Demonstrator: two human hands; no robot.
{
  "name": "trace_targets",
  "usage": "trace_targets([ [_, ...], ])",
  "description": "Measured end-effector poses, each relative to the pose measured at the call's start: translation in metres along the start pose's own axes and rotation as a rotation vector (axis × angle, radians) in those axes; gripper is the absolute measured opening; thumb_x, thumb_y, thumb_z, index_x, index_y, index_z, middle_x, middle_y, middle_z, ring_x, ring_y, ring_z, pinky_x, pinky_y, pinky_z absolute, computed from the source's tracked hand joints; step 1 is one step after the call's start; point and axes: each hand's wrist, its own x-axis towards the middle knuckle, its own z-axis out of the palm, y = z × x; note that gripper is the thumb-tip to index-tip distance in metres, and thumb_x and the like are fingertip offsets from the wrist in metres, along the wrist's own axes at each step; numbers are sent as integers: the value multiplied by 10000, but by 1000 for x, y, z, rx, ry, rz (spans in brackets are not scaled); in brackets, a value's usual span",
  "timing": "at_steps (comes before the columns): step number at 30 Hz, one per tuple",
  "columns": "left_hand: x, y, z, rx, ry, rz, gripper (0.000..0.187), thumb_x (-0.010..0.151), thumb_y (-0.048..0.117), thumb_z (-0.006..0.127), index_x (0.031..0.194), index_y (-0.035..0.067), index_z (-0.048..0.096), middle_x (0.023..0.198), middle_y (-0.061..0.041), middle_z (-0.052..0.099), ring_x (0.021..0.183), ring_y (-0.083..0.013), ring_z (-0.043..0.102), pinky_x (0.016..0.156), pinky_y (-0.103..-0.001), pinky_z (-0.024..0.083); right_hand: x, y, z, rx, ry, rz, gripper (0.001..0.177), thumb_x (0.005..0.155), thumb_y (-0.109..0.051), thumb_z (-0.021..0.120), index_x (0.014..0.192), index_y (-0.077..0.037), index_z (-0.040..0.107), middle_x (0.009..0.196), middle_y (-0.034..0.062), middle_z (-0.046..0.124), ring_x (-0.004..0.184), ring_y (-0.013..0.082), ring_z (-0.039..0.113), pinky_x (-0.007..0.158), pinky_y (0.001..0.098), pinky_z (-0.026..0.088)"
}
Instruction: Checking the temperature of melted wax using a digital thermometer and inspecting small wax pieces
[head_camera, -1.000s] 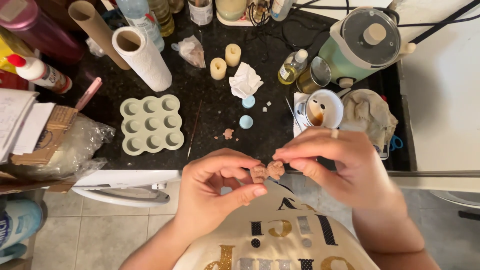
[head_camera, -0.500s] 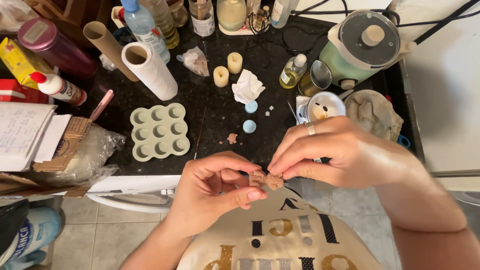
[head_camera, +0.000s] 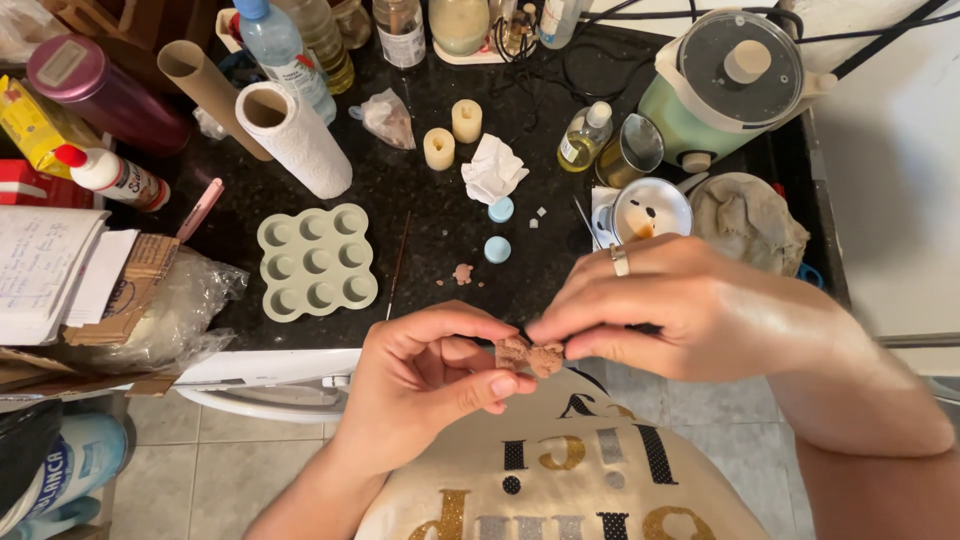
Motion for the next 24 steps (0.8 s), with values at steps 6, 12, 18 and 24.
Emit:
trace_targets([
  [6,3,1,3,55,47,29,305,883,29,779,1157,-45,668,984,-199,794,875,-286,815,600,-272,669,-15,-1,22,133,251,230,792,716,-226,948,1382,-74,548,1062,24,828,712,122,798,754,234,737],
  [12,7,-5,10,148,99,270,295,927,23,758,1199,-26,657,1019,-174,734,892,-211,782,577,-237,670,-12,-11,56,392,537,445,598,758,-16,860,1302,-42,614,969,131,801,917,181,817,796,271,706],
  [18,8,-5,12,293,156,326,357,850,28,828,1178,24,687,1108,-159,738,966,-199,759,827,-261,662,-13,-14,61,226,586,345,439,749,-81,880,1135,-1,688,1013,145,796,861,182,798,797,254,700],
  [24,6,-3,13,296,132,345,375,837,33,847,1181,49,697,1091,-134,751,935,-179,751,813,-259,664,-11,-14,60,41,588,114,249,847,-99,802,1049,-18,680,1033,166,782,867,269,801,789,333,657],
])
